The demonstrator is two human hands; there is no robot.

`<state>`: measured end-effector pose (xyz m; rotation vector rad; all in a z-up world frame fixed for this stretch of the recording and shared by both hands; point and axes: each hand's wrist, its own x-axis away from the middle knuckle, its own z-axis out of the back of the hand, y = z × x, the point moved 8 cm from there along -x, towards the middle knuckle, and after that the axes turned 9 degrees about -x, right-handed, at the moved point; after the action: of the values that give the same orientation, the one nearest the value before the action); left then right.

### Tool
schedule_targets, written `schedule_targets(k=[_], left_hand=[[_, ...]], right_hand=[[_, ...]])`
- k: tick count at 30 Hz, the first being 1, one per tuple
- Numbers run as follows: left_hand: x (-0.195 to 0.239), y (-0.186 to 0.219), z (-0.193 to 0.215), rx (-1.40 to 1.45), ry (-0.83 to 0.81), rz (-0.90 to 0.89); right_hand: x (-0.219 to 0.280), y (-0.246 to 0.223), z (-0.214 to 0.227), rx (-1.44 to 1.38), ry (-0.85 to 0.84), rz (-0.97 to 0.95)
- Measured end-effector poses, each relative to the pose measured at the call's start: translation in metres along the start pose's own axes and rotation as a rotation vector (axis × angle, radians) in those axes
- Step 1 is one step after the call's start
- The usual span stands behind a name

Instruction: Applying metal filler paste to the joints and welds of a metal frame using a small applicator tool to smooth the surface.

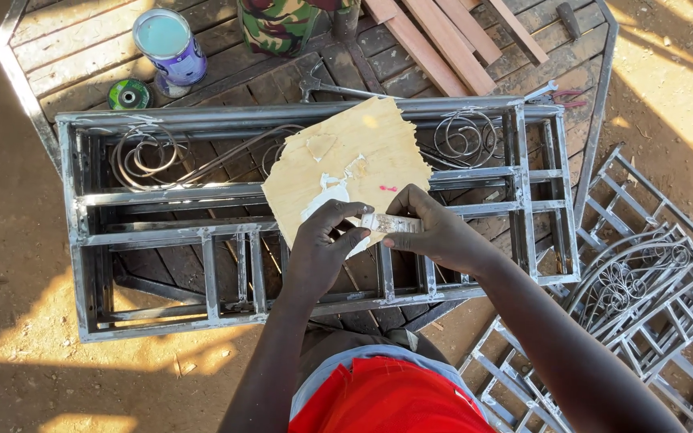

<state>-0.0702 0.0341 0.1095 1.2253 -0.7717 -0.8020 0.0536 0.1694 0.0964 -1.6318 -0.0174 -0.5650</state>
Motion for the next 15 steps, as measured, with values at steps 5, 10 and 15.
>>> schedule_targets(k=[5, 10, 15], left_hand=[[-0.001, 0.012, -0.008, 0.006, -0.030, -0.010], [0.002, 0.008, -0.017, 0.211, -0.053, 0.022], [0.002, -0.013, -0.014, 0.253, -0.014, 0.116]], right_hand=[[0.000, 0.015, 0.004, -0.049, 0.047, -0.071], [-0.007, 0.033, 0.002, -0.093, 0.094, -0.076], [-0.007, 0.026, -0.005, -0.153, 0.163, -0.031]])
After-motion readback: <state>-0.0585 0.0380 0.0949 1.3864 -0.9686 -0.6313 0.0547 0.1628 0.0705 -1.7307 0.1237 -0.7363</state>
